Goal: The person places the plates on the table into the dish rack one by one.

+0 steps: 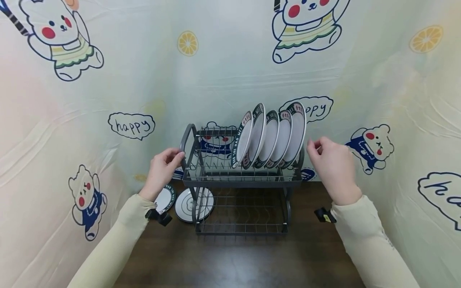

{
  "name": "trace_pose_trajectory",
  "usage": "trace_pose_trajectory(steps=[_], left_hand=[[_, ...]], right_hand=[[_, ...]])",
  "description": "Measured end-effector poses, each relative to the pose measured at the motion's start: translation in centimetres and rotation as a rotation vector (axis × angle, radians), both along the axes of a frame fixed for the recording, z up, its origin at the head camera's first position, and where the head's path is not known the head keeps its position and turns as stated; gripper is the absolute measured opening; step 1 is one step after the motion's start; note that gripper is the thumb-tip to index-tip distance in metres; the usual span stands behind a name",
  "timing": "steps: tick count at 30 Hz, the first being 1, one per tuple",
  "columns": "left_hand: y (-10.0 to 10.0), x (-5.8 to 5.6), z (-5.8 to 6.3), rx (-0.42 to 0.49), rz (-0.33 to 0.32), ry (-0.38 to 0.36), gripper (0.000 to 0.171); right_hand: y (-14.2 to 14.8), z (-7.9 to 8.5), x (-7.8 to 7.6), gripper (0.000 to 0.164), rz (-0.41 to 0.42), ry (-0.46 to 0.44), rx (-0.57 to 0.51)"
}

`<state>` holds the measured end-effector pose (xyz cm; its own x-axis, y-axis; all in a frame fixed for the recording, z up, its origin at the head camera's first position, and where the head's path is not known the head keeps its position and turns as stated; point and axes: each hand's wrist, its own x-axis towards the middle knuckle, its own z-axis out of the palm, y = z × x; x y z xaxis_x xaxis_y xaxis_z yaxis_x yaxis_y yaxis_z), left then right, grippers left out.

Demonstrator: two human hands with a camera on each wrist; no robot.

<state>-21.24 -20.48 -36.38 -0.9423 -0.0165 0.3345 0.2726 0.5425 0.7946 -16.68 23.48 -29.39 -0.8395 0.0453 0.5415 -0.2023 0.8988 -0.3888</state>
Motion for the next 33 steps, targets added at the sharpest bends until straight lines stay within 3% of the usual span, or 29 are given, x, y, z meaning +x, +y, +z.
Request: trace_pose_trajectory(steps=[9,16,24,29,33], left_hand=[[0.1,0.0,-0.4,0.001,-0.004,0.003,0.025],[0.0,-0.1,-0.2,0.004,0.004,0.003,0.025],[-0.5,-0.8,-0.1,0.015,0.005,0.007,0.028],[-0.8,-1.0,-0.1,0.03,0.006,0.003,0.03],[-1.0,-0.6,-1.1,0.069,-0.002,-0.018,0.036]], right_hand=[[0.0,-4.3,-1.4,0.039,0.023,-0.182,0.003],[-0.4,-7.5,-3.0,0.031,0.04,-0.135,-0.047],[-1.3,-8.4,-3.9,0.037,0.007,-0.04,-0.054],[-1.8,-8.7,-3.9,0.037,-0.021,-0.04,-0.057],[-1.7,-8.9,-3.6,0.036,-0.05,-0.065,-0.073]])
